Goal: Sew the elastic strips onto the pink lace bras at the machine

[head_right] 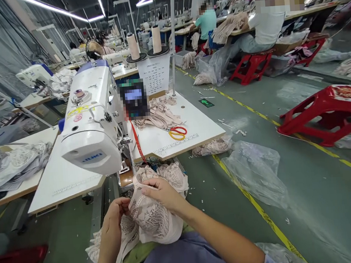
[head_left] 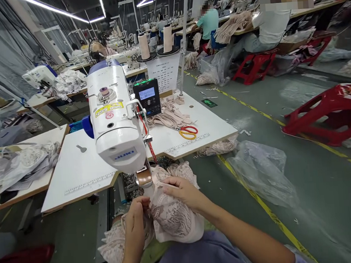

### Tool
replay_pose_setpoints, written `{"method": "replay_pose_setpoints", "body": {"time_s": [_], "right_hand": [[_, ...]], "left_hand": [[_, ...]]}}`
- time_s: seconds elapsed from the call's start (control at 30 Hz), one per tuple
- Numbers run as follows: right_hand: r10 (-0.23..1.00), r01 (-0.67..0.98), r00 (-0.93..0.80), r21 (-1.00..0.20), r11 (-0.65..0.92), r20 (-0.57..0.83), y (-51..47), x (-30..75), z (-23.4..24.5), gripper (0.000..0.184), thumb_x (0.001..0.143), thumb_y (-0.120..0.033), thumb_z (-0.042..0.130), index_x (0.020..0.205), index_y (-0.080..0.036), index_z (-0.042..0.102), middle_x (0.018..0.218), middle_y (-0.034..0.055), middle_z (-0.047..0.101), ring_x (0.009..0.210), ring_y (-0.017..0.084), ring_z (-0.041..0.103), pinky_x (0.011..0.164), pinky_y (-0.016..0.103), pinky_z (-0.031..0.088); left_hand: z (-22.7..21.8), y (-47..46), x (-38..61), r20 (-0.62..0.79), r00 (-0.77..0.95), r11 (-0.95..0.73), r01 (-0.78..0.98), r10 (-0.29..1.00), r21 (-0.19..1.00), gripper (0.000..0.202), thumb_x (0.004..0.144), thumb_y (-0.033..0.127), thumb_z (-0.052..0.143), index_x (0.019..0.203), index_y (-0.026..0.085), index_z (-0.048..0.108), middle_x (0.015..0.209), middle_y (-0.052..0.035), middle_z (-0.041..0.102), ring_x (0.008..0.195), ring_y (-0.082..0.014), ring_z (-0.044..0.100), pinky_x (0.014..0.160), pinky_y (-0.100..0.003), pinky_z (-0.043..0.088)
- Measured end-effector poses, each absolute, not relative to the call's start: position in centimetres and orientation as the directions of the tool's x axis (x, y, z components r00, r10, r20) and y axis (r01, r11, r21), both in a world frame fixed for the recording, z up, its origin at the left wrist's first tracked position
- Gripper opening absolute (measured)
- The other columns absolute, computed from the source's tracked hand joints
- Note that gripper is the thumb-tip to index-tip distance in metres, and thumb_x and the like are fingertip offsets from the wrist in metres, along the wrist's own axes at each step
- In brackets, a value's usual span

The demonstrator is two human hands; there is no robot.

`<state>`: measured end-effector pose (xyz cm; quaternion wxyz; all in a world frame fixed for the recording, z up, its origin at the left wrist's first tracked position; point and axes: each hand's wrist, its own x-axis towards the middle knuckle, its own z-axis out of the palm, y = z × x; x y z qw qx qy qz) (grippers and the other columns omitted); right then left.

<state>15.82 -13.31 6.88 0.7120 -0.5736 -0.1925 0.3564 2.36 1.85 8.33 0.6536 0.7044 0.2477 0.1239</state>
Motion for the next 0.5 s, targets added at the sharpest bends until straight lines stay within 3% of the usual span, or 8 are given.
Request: {"method": "replay_pose_setpoints", "body": {"time_s": [0.13,0.23,0.3,0.37,0.43,0.5], "right_hand": [[0.768,-0.270,0.627,-0.961,0.059,-0.129,-13.9,13.4,7.7,0.030,0.082,-0.047,0.068,0.092,-0.019,0.074,0.085,0.0022,0.071,0.078,0.019,0.064,0.074,0.031,0.049],[0.800,0.006,0.600,-1.000,0.021,0.021,-13.9,11.3,7.9,0.026,0.087,-0.044,0.062,0.090,-0.020,0.073,0.088,0.0030,0.071,0.083,0.021,0.064,0.075,0.031,0.049],[0.810,0.336,0.563,-0.941,-0.044,0.164,-14.1,10.0,7.3,0.026,0.089,-0.043,0.059,0.089,-0.020,0.071,0.086,0.0038,0.070,0.081,0.021,0.064,0.071,0.031,0.048],[0.829,0.603,0.491,-0.791,-0.102,0.268,-14.5,8.9,6.3,0.023,0.091,-0.039,0.056,0.088,-0.021,0.070,0.082,0.0034,0.070,0.073,0.020,0.064,0.064,0.030,0.045],[0.843,0.730,0.430,-0.673,-0.114,0.323,-15.1,7.9,4.9,0.020,0.091,-0.034,0.054,0.083,-0.024,0.069,0.074,0.0011,0.069,0.064,0.019,0.063,0.057,0.029,0.041],[0.842,0.773,0.411,-0.624,-0.118,0.350,-15.6,7.1,3.6,0.019,0.089,-0.029,0.053,0.077,-0.028,0.067,0.068,-0.0002,0.068,0.058,0.020,0.063,0.052,0.030,0.038]], "left_hand": [[9.1,1.2,2.7,-0.292,0.913,0.159,0.255,0.286,0.954,0.056,0.089,0.064,0.047,0.102,0.016,0.072,0.104,-0.0117,0.071,0.107,-0.0285,0.062,0.097,-0.043,0.046],[10.9,1.2,3.0,-0.363,0.921,0.404,0.281,0.140,0.870,0.053,0.085,0.063,0.055,0.097,0.015,0.073,0.098,-0.0118,0.071,0.103,-0.0284,0.064,0.096,-0.043,0.047],[12.2,2.3,2.4,-0.333,0.924,0.485,0.206,0.190,0.850,0.037,0.081,0.054,0.066,0.086,0.018,0.071,0.087,-0.0073,0.069,0.091,-0.0237,0.065,0.091,-0.039,0.050],[13.3,5.1,1.3,-0.247,0.917,0.489,0.067,0.314,0.870,0.026,0.078,0.045,0.072,0.075,0.020,0.066,0.070,-0.0003,0.059,0.073,-0.0175,0.059,0.082,-0.037,0.052],[14.3,9.1,-0.2,-0.130,0.868,0.372,-0.066,0.479,0.926,0.023,0.076,0.047,0.071,0.076,0.025,0.065,0.061,0.0032,0.051,0.060,-0.0153,0.051,0.073,-0.037,0.053],[15.7,13.5,-1.7,0.059,0.768,0.148,-0.197,0.638,0.969,0.020,0.076,0.047,0.070,0.074,0.028,0.064,0.059,0.0032,0.052,0.057,-0.0165,0.048,0.069,-0.039,0.052]]}}
